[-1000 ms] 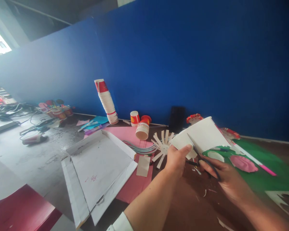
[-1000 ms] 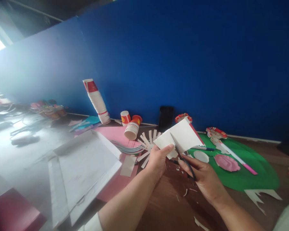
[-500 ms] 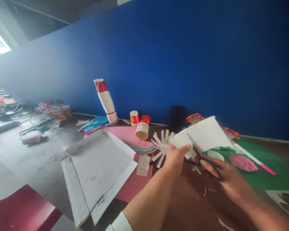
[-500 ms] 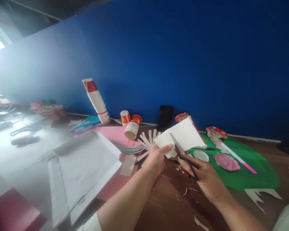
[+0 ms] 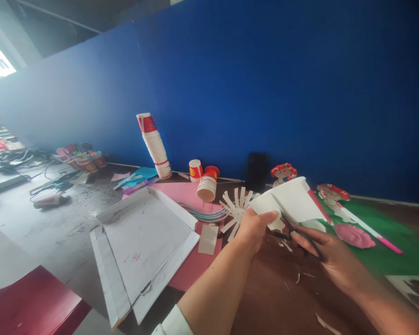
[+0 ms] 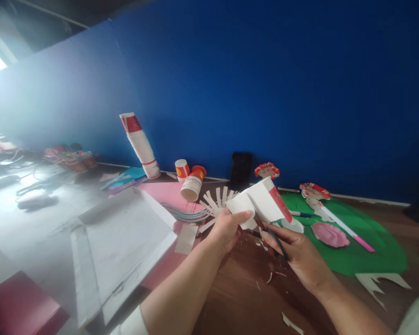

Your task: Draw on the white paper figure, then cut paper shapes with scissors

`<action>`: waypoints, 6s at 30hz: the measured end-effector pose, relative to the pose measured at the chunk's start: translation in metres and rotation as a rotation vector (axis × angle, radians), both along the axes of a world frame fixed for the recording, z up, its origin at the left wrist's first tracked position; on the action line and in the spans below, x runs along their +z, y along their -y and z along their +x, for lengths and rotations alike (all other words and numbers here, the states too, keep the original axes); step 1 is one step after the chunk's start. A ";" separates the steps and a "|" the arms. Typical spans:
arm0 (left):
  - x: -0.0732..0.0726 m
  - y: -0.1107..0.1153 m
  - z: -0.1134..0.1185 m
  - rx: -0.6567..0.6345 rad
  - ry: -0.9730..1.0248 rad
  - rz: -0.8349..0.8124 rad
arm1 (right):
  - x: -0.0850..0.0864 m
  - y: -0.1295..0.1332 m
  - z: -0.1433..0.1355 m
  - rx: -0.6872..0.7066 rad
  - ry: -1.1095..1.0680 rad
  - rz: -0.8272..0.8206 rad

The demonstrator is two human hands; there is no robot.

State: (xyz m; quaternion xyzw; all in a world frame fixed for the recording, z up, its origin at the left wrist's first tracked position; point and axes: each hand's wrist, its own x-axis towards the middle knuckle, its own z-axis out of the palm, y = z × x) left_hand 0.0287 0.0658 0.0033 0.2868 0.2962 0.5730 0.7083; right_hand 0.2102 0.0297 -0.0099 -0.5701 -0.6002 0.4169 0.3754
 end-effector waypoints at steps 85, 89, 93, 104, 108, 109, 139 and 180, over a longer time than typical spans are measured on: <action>-0.008 -0.003 -0.001 0.002 -0.141 -0.008 | -0.005 0.002 -0.006 -0.044 0.084 0.032; -0.008 -0.001 0.001 0.004 -0.140 -0.027 | -0.002 0.003 -0.008 -0.031 0.091 0.038; -0.006 0.000 0.001 -0.008 -0.153 -0.026 | 0.000 0.003 -0.007 -0.029 0.074 0.018; -0.005 0.000 -0.002 -0.026 -0.152 -0.008 | 0.010 0.018 -0.024 -0.100 0.032 0.111; -0.006 0.000 -0.003 -0.042 -0.157 -0.002 | 0.006 0.012 -0.018 -0.065 0.016 0.074; -0.006 0.000 -0.003 -0.039 -0.154 -0.001 | 0.004 0.010 -0.016 -0.047 0.021 0.067; -0.007 0.001 -0.004 -0.035 -0.147 -0.015 | 0.003 0.006 -0.010 -0.018 0.076 0.046; -0.006 0.003 -0.001 -0.038 -0.200 -0.035 | 0.001 0.007 -0.020 -0.066 -0.045 0.016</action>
